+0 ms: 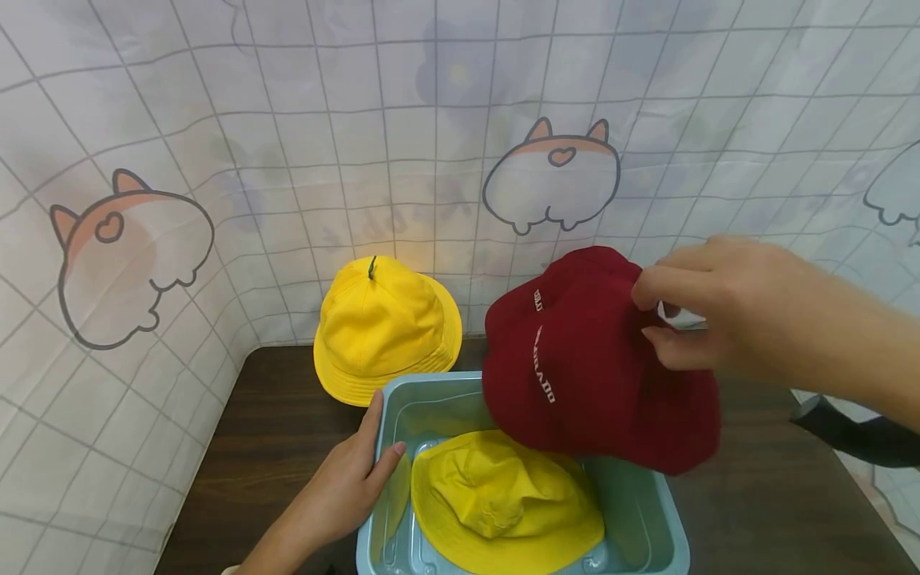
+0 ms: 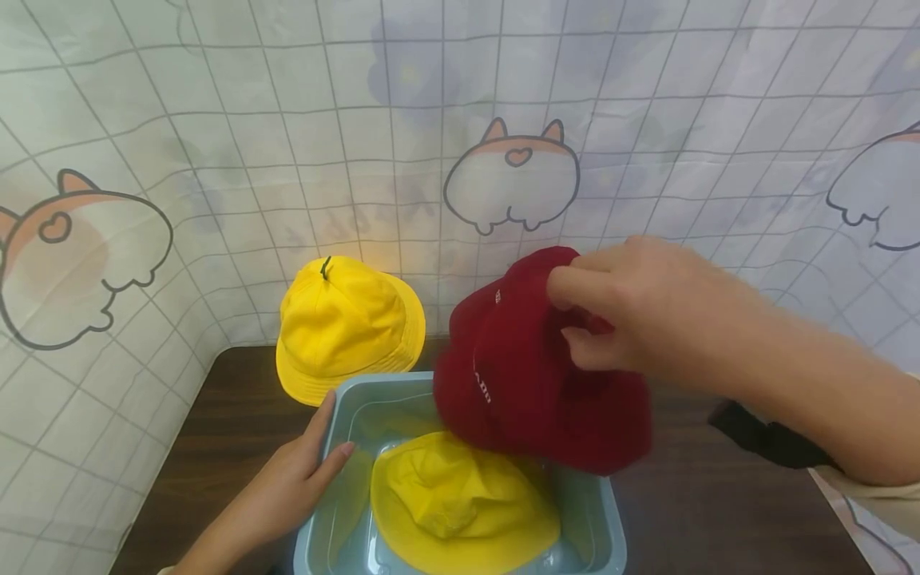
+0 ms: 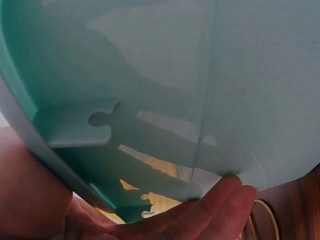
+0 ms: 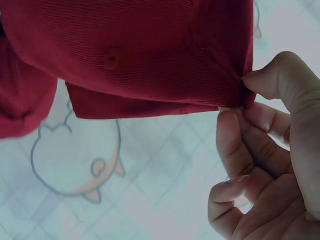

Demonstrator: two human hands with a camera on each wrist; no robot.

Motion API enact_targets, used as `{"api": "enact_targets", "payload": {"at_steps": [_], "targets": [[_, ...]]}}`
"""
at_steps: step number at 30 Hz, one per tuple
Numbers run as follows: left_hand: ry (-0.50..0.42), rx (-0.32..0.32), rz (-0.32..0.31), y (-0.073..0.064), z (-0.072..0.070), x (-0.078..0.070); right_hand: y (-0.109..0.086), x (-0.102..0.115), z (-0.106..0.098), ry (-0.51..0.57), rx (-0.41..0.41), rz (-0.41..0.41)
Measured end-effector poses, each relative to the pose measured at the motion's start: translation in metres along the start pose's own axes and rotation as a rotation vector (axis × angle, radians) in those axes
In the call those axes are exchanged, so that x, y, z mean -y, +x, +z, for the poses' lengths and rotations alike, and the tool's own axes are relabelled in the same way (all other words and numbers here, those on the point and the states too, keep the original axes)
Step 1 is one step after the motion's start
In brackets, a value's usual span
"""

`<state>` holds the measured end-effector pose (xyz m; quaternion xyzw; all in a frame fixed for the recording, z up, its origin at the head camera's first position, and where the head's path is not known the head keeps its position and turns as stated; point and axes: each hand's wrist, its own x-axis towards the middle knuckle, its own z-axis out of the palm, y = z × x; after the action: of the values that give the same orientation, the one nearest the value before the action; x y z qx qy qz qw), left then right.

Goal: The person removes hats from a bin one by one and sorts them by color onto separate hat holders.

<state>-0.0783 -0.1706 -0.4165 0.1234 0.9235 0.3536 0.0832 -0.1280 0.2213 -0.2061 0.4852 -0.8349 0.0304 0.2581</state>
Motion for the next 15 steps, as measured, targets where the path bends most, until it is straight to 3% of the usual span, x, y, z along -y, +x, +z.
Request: {"api": "enact_targets", "payload": {"at_steps": [7, 15], "targets": [[-0.001, -0.002, -0.003, 0.000, 0.001, 0.001, 0.010, -0.024, -0.016, -0.068, 0.098, 0.103], [-0.003, 0.001, -0.005, 0.000, 0.001, 0.002, 0.022, -0.052, -0.021, -0.086, 0.073, 0.155]]}}
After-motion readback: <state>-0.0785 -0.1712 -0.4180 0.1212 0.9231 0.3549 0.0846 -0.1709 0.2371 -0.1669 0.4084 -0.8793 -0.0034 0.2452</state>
